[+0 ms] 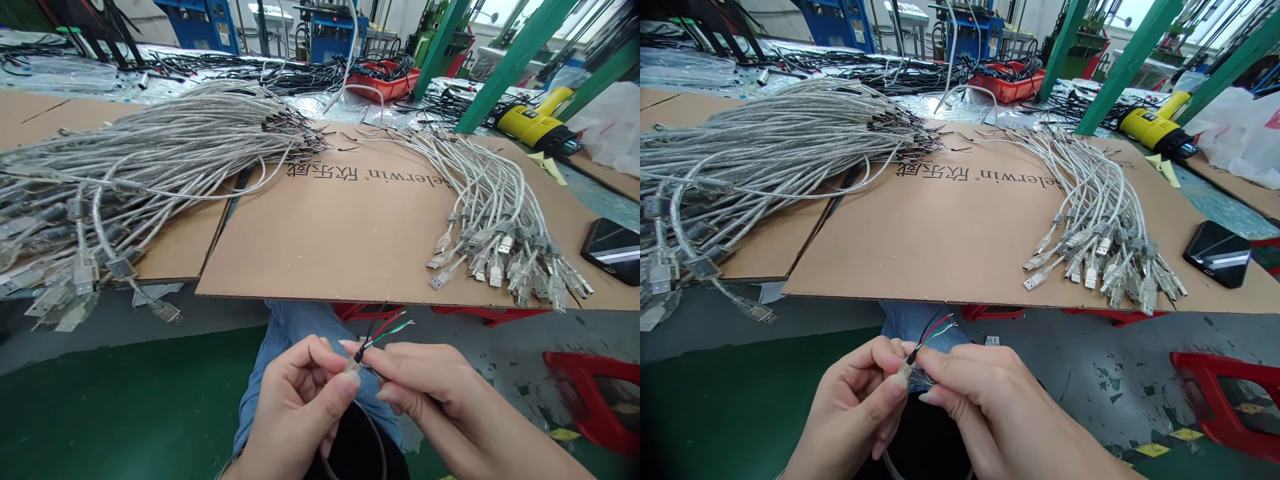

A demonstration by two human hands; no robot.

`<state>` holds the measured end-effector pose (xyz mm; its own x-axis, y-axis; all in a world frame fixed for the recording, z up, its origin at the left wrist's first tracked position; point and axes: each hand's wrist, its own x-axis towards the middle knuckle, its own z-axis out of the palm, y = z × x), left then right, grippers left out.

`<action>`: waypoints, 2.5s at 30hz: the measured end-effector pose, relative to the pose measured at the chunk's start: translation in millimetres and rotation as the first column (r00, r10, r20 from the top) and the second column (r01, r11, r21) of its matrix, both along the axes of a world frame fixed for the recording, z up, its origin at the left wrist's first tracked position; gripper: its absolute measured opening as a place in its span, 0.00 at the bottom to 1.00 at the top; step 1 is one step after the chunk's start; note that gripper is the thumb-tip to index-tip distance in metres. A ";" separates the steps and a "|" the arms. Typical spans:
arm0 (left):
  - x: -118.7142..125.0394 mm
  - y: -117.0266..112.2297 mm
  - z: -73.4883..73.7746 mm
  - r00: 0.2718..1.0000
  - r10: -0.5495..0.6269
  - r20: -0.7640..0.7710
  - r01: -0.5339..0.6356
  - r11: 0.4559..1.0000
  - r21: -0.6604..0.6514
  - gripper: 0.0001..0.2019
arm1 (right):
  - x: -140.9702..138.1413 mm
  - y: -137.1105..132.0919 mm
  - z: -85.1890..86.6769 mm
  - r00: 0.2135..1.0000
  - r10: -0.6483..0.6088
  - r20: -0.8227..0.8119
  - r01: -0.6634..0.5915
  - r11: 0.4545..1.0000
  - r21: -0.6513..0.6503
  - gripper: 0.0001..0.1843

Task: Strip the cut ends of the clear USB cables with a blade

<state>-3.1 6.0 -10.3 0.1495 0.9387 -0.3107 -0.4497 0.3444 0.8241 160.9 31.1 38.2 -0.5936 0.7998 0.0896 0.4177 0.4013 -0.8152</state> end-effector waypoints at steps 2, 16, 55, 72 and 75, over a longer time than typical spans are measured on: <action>-0.5 0.6 -1.4 1.000 -0.012 0.013 0.012 1.000 0.002 0.16 | 2.0 -0.5 -0.1 0.999 0.006 0.045 -0.006 1.000 -0.011 0.13; -0.3 0.0 -9.4 0.981 -0.125 0.151 0.121 0.992 0.039 0.14 | 2.0 0.3 3.1 0.999 0.038 0.027 -0.037 0.999 -0.035 0.13; 0.0 -3.2 -7.2 0.982 -0.095 0.162 0.101 0.995 -0.028 0.15 | 1.8 -3.1 0.8 0.993 0.048 0.104 -0.044 0.998 -0.041 0.13; 5.4 1.1 -6.7 0.913 -0.066 0.404 0.129 0.983 -0.130 0.10 | 6.2 -5.3 -6.3 0.974 -0.207 -0.094 0.209 0.978 0.008 0.16; 6.7 0.9 -7.2 0.907 -0.056 0.417 0.104 0.990 -0.092 0.11 | 11.4 -2.6 -11.6 0.937 -0.300 -0.181 0.270 0.947 -0.174 0.19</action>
<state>3.6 6.9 -17.5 0.3596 0.8819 -0.3049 -0.7080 0.4707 0.5264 172.3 28.5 26.7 -0.3198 0.9459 0.0552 0.3174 0.1619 -0.9344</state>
